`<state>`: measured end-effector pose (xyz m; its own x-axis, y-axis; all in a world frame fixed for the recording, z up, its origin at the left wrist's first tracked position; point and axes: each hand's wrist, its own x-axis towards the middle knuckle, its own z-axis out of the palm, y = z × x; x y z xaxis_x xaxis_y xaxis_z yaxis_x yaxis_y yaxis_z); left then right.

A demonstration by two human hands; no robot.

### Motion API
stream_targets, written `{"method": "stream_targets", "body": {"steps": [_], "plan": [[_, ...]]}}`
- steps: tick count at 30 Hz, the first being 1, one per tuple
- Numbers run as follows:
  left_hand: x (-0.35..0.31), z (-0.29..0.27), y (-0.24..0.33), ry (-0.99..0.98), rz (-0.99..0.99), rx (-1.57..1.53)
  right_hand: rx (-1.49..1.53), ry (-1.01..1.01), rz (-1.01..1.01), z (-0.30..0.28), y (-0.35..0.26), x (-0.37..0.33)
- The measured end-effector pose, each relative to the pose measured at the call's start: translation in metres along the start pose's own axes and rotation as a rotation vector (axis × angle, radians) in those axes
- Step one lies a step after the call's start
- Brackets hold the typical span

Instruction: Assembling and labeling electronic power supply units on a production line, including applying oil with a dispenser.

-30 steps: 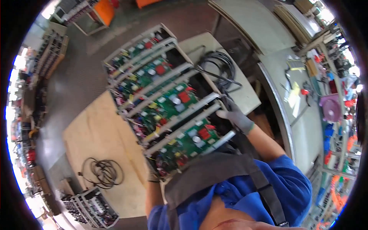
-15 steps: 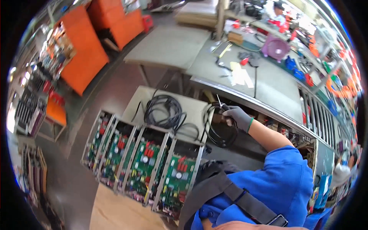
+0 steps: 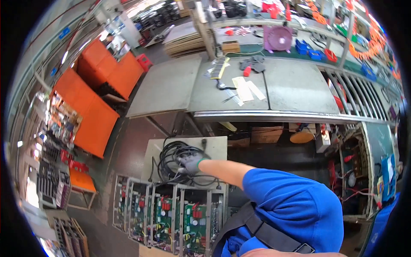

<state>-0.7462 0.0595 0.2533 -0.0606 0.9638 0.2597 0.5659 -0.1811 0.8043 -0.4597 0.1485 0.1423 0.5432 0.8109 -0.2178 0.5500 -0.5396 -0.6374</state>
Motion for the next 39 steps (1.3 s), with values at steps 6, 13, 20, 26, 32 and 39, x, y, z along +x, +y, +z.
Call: {"method": "stream_targets", "body": {"steps": [6,13,20,26,32,39], "plan": [[0.094,0.074,0.057,-0.399,0.984,0.145,0.157,-0.141,-0.231,-0.030,0.054,-0.036],[-0.008,0.304,0.073,-0.757,1.736,0.522,0.201,-0.244,-0.023,-0.078,0.262,-0.157],[0.007,0.408,0.090,-1.298,1.329,1.510,0.451,0.253,0.744,-0.157,0.469,-0.340],[-0.129,0.637,0.255,-0.977,2.000,0.237,0.283,0.795,0.991,-0.230,0.533,-0.330],[-0.361,0.827,0.443,-1.054,1.674,-0.091,-0.021,0.466,1.268,-0.313,0.586,-0.287],[-0.429,0.942,0.484,-1.153,1.936,0.456,0.116,0.218,1.265,-0.340,0.598,-0.302]]}}
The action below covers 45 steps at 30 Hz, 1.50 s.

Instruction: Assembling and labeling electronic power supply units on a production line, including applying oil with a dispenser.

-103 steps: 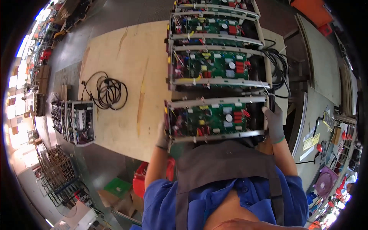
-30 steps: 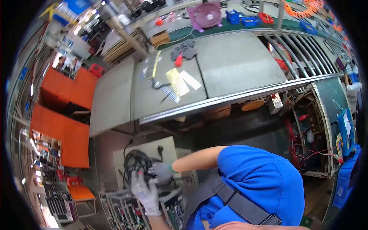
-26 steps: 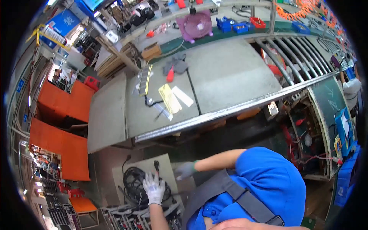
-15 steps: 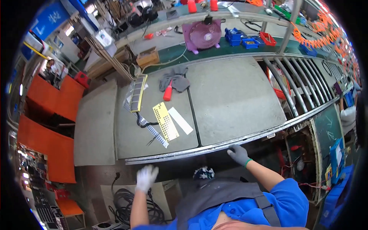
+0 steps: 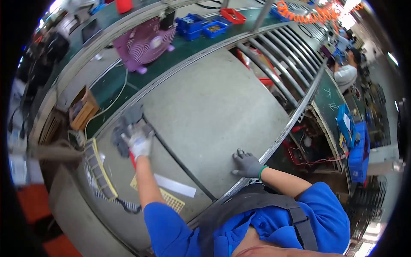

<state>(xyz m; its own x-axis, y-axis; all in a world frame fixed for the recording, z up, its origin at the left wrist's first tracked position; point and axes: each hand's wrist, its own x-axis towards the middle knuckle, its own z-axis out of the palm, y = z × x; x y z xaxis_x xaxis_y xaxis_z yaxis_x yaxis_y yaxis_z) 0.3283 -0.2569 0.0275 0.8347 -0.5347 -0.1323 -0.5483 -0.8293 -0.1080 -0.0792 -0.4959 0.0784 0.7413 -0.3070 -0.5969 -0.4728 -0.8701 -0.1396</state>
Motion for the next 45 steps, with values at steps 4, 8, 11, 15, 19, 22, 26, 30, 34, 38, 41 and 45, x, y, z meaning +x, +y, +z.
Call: {"method": "stream_targets", "body": {"steps": [4,8,11,15,19,22,26,30,34,38,41,45], "plan": [[0.027,0.009,-0.030,0.035,-0.108,0.097,0.027,-0.112,-0.158,-0.021,0.024,0.007],[0.021,-0.041,-0.008,-0.083,-0.091,0.260,0.455,-0.176,-0.195,-0.041,0.119,0.047],[-0.034,-0.042,0.051,0.249,-0.120,0.144,0.506,0.604,0.102,-0.071,0.221,0.112],[-0.119,-0.040,0.193,0.050,-0.240,-0.467,0.103,0.634,0.321,-0.082,0.326,0.183],[-0.186,-0.019,0.292,-0.018,-0.151,-0.317,-0.238,0.691,0.424,-0.067,0.326,0.196],[-0.192,-0.019,0.278,-0.079,-0.205,-0.427,-0.279,0.662,0.406,-0.063,0.341,0.210],[-0.238,-0.022,0.253,-0.018,-0.267,-0.592,-0.177,0.528,0.415,-0.075,0.331,0.203],[-0.312,0.008,0.200,0.162,-0.476,-0.674,-0.034,0.774,0.001,-0.071,0.264,0.188],[-0.392,0.039,0.089,0.357,-0.802,-0.462,0.542,0.528,-0.509,-0.037,0.026,0.114],[-0.420,0.047,-0.017,0.393,-0.857,-0.224,0.311,0.346,-1.134,0.013,-0.201,0.052],[-0.435,0.062,-0.047,0.071,-0.696,-0.359,0.103,0.410,-1.397,0.046,-0.311,0.018],[-0.439,0.042,-0.025,-0.008,-0.427,-0.600,-0.380,-0.048,-1.319,0.082,-0.331,0.004]]}}
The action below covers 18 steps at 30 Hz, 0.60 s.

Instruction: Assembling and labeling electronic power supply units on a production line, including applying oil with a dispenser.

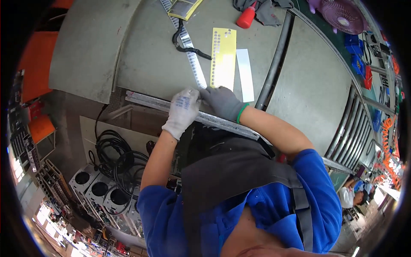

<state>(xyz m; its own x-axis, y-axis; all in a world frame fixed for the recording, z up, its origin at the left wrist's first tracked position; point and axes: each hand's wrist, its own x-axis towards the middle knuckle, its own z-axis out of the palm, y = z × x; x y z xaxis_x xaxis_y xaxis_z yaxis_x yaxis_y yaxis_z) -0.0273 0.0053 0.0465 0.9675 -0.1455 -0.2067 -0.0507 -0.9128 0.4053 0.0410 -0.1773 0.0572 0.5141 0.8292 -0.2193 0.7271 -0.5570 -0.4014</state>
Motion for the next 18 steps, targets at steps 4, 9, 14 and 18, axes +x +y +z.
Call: {"method": "stream_targets", "body": {"steps": [4,9,14,18], "plan": [[-0.016,0.012,-0.014,0.268,-0.064,-0.292,0.130,-0.179,0.176,-0.009,0.007,-0.021],[-0.013,0.031,-0.007,0.110,-0.118,-0.243,-0.188,-0.305,-0.056,-0.033,0.036,0.010],[-0.006,0.039,-0.001,0.118,-0.143,-0.220,-0.443,-0.390,-0.296,-0.021,0.041,0.040],[-0.014,0.042,-0.007,0.111,-0.163,-0.226,-0.511,-0.545,-0.285,-0.031,0.016,0.058]]}}
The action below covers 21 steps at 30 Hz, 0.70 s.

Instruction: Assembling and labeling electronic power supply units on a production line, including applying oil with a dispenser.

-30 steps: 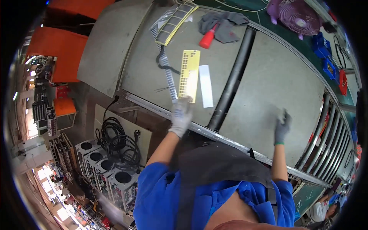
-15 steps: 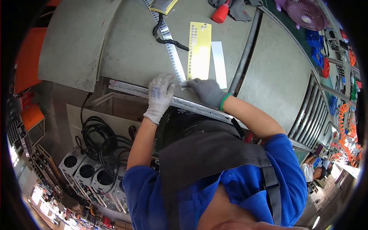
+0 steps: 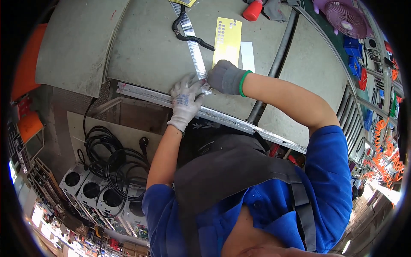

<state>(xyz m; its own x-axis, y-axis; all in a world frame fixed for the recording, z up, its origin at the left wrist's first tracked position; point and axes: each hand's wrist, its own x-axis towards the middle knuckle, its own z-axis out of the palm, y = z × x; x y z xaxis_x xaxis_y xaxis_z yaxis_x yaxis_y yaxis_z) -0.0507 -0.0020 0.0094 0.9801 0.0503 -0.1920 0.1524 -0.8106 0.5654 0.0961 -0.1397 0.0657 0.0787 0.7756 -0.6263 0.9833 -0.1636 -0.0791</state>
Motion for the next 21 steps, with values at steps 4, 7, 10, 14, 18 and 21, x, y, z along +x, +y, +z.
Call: {"method": "stream_targets", "body": {"steps": [4,7,10,14,18,21], "plan": [[-0.002,0.001,-0.002,0.035,0.028,-0.010,0.017,-0.008,-0.026,-0.012,-0.002,0.002],[-0.003,-0.005,-0.002,0.017,0.022,-0.005,0.010,-0.052,-0.041,-0.017,0.001,0.003],[0.003,-0.017,-0.003,-0.049,0.044,-0.016,0.180,-0.018,0.050,-0.010,0.010,-0.010],[0.018,0.007,-0.023,0.065,0.331,0.016,0.952,0.205,0.190,0.032,0.035,-0.084],[-0.003,0.012,-0.043,0.002,0.251,0.001,1.272,0.644,0.314,0.085,0.044,-0.176],[-0.001,0.003,-0.031,0.068,0.196,0.044,1.178,1.047,0.837,0.125,0.085,-0.282]]}}
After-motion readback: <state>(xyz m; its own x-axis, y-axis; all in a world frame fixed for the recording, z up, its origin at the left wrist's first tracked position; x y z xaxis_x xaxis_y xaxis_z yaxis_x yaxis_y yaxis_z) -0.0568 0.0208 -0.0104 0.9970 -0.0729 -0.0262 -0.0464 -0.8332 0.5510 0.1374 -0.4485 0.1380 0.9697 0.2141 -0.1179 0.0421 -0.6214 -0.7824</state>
